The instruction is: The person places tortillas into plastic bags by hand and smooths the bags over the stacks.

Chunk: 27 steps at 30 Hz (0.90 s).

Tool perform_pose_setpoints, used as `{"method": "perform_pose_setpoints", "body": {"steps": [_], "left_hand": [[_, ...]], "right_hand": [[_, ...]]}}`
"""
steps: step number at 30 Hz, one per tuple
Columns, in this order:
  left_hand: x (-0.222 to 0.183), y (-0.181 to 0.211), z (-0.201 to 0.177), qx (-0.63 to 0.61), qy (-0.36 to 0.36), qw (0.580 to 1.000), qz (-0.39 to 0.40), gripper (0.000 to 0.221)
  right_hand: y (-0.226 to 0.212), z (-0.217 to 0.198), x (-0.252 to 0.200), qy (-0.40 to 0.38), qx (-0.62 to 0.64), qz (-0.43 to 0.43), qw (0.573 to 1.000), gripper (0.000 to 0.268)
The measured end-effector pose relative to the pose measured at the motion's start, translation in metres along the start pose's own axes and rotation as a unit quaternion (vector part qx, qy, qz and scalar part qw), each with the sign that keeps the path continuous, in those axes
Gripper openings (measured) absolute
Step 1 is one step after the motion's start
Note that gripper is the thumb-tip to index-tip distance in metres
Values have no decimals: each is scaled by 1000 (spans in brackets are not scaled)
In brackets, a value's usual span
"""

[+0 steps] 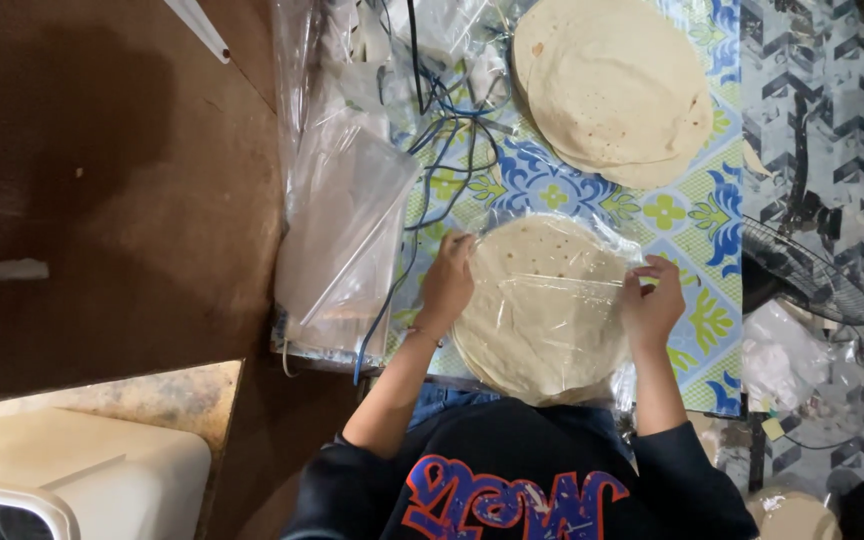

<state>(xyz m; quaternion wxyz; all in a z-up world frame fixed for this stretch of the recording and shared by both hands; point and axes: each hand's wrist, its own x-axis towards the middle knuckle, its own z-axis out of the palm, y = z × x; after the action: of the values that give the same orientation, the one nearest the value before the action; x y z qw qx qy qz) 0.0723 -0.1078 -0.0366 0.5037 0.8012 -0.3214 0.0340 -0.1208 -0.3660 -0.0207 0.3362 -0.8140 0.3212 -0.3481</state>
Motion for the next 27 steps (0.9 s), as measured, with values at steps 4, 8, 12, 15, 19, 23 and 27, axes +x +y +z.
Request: {"method": "perform_pose_setpoints", "body": {"steps": [4, 8, 12, 15, 19, 23, 27], "left_hand": [[0, -19, 11, 41, -37, 995, -79, 41], [6, -22, 2, 52, -30, 995, -76, 72], [7, -7, -9, 52, 44, 997, -31, 62], [7, 26, -15, 96, 53, 992, -66, 34], [2, 35, 14, 91, -125, 986, 65, 27], [12, 41, 22, 156, -91, 974, 134, 49], [38, 44, 4, 238, -168, 957, -2, 71]], "right_hand": [[5, 5, -4, -6, -102, -2, 995, 32], [33, 2, -9, 14, -187, -95, 978, 31], [-7, -12, -9, -45, -141, 45, 988, 30], [-34, -11, -12, -29, -117, 13, 993, 40], [-47, 15, -35, -132, -228, -114, 958, 52], [-65, 30, -52, -226, -296, -124, 920, 63], [-62, 30, -52, -241, -285, -110, 921, 63]]}}
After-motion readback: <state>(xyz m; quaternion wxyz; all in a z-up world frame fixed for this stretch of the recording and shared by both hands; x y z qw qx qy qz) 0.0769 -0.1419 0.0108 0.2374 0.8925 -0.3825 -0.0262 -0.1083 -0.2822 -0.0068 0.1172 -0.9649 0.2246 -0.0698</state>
